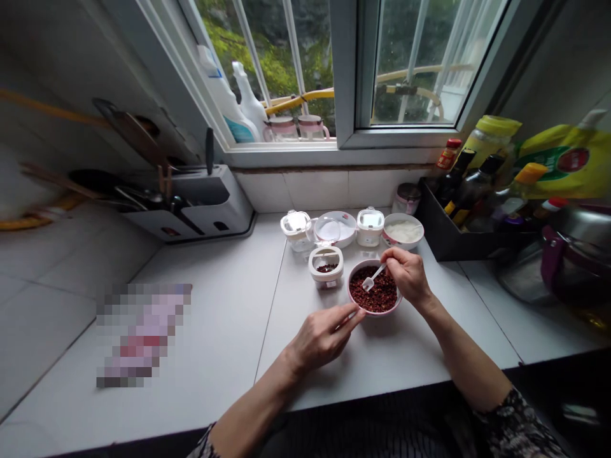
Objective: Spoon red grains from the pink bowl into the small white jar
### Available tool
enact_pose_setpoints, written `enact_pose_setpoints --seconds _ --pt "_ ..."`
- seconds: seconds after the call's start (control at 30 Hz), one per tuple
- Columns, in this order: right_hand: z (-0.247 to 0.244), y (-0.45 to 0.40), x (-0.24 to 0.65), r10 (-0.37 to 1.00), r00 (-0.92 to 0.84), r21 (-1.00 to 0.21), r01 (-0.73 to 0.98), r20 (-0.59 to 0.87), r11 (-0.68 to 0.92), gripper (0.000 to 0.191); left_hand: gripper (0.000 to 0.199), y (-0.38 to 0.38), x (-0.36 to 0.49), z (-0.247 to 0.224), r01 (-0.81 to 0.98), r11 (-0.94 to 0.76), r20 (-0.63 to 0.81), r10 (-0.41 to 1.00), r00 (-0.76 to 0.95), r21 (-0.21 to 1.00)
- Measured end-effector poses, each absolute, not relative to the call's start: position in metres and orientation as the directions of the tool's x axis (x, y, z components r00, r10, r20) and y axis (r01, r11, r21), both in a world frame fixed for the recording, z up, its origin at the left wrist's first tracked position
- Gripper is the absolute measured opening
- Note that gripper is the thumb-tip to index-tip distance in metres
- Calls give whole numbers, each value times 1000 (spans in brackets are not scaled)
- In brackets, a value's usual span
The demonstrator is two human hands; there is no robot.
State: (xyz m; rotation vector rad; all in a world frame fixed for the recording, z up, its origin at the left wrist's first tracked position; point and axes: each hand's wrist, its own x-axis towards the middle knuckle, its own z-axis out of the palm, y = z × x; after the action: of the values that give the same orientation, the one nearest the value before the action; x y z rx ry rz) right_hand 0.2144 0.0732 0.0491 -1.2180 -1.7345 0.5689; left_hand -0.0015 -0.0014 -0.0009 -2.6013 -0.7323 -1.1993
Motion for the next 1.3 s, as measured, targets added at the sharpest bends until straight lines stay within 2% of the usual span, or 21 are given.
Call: enact_pose_setpoints --seconds 0.17,0.4,0.7,1.03,1.13,1.3 --pt "49 72 213 914 -93 -792 469 396 391 19 32 -2 -2 0 514 -857 747 364 557 35" --pt "55 76 218 936 -16 -873 354 353 335 19 38 -2 -3 -1 514 -856 741 375 557 47" --pt "52 75 219 883 -57 -739 524 465 423 20 32 -2 -1 1 504 -863 752 358 553 40" --pt "52 76 219 907 -37 -791 475 419 385 21 33 -2 -1 -1 507 -860 757 362 544 47" --pt "53 76 217 929 3 -855 392 371 340 19 35 -1 -1 -1 499 -865 754 358 550 48" --pt "55 83 218 980 62 -972 152 189 178 18 35 -2 -1 0 498 -866 755 358 549 48"
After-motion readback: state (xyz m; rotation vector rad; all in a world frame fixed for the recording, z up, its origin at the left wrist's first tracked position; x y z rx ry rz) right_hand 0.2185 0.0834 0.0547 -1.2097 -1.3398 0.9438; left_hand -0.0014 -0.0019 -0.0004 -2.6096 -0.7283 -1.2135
